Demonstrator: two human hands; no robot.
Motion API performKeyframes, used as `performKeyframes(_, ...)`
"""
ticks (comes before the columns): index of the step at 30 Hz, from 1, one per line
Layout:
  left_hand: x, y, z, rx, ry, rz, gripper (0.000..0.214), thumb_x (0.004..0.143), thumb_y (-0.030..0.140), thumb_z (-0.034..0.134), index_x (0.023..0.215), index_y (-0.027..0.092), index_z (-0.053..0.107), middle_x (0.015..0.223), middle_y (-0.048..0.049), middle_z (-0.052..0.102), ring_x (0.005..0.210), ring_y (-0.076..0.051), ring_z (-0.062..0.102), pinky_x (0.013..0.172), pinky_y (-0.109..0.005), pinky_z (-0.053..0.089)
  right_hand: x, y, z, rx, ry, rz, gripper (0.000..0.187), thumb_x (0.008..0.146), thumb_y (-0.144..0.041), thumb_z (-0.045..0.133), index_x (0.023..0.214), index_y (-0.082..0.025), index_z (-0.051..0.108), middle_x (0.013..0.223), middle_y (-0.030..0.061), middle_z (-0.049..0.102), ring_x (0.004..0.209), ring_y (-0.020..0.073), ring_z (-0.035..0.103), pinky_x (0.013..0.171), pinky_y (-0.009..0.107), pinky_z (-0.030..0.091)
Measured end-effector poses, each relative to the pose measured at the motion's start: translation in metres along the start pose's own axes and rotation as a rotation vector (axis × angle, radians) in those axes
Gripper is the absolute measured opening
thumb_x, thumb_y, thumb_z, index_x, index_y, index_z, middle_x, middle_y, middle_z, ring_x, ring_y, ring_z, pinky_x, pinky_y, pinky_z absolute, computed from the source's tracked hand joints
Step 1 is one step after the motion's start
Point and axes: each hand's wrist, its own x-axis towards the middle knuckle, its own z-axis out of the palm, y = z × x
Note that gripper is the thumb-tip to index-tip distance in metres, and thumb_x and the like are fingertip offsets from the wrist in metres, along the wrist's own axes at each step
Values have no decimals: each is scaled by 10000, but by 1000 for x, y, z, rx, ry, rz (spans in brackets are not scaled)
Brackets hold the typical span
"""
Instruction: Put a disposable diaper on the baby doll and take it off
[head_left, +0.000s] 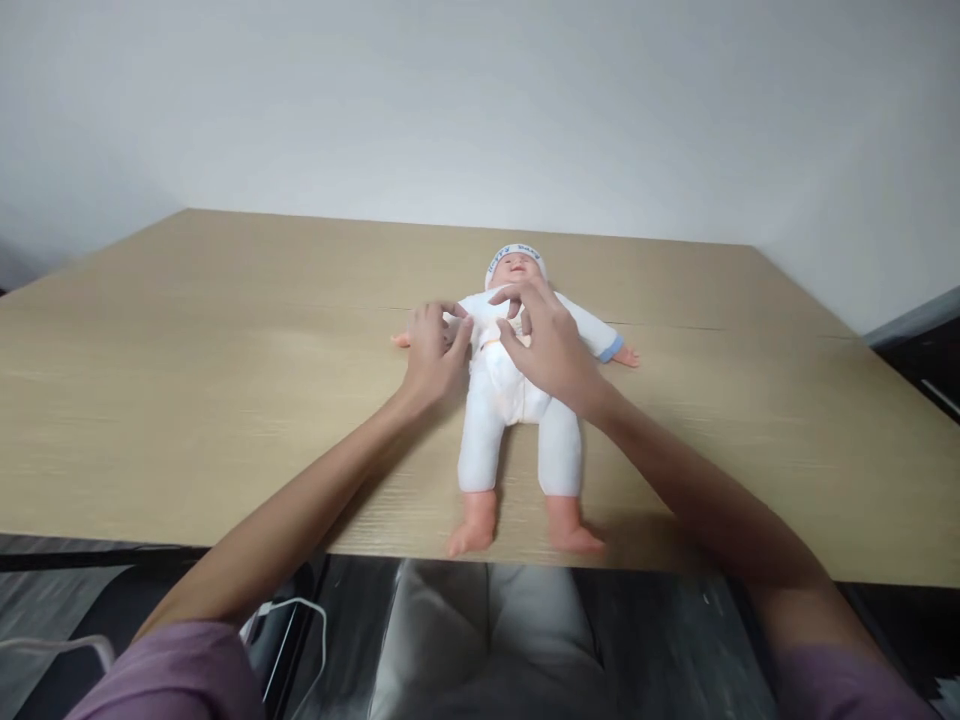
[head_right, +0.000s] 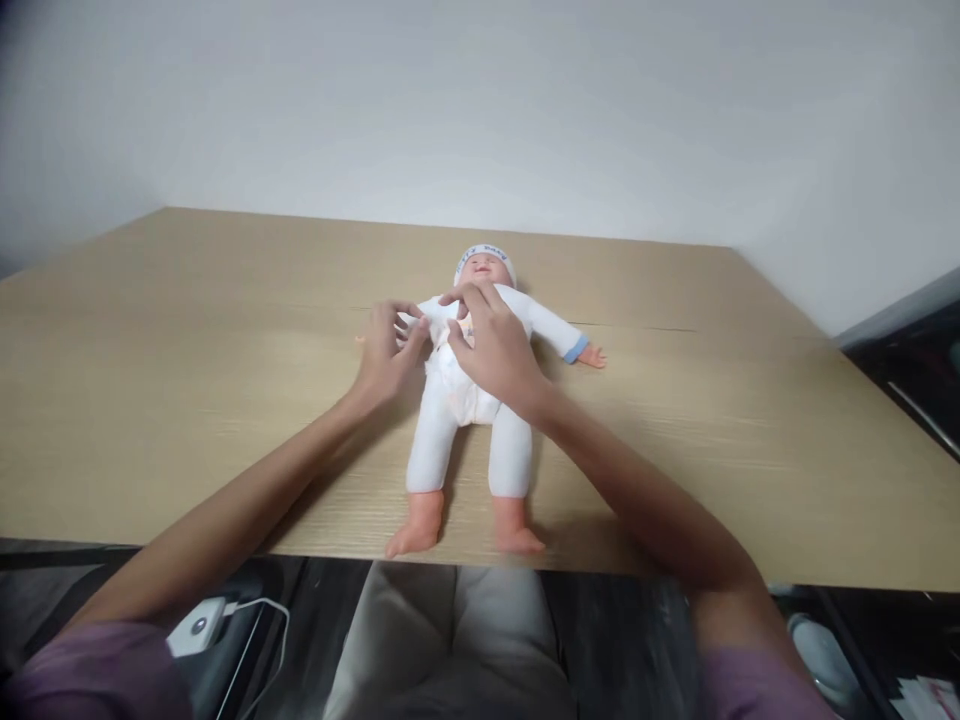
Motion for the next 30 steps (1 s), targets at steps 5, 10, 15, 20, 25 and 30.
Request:
performKeyframes(5,-51,45,-38,-10,-375,322,139,1122,340,574,1080,251,671,1152,-62,775,1090,-265,670,1076,-484,443,-73,-31,-30,100,-289,-22,88,1084,-279,629,1023,-240,678,1006,51,774,900,218,704,862,375,569)
performKeyframes(10,-70,48,-39,32,-631,248,216,1122,397,604,1016,246,716,1126,-55,793,1020,-261,633,1000,-453,460,-112,-3,-37,-76,-369,136,112,1050,-228,667,939,-233,665,877,17,737,772,187,656,751,326,468)
performKeyframes(15,-59,47,-29,81,-615,152,323,1049,520,741,941,247,607,951,-28,734,955,-264,604,901,-403,469,-105,9,-39,-159,-334,173,166,1051,-266,677,897,-232,623,819,13,697,713,187,626,718,324,427)
performKeyframes(20,-56,48,-19,164,-572,126,448,1019,624,769,895,240,577,848,-22,685,870,-254,580,810,-390,431,-113,3,-36,-187,-261,174,77,1065,-255,670,1004,-224,635,889,33,739,735,193,653,722,329,457)
performKeyframes(25,-54,46,-13,173,-569,156,480,1048,574,723,768,243,519,734,-24,592,813,-251,526,766,-390,405,-118,3,-29,-189,-248,148,56,1075,-277,667,1082,-222,670,1012,87,763,846,243,705,787,367,527)
performKeyframes(30,-53,46,-12,95,-538,180,387,1067,456,697,781,234,561,798,-31,591,826,-242,526,784,-406,442,-119,3,-26,-123,-234,202,132,1065,-303,684,1172,-225,688,1222,109,730,878,230,723,814,383,577)
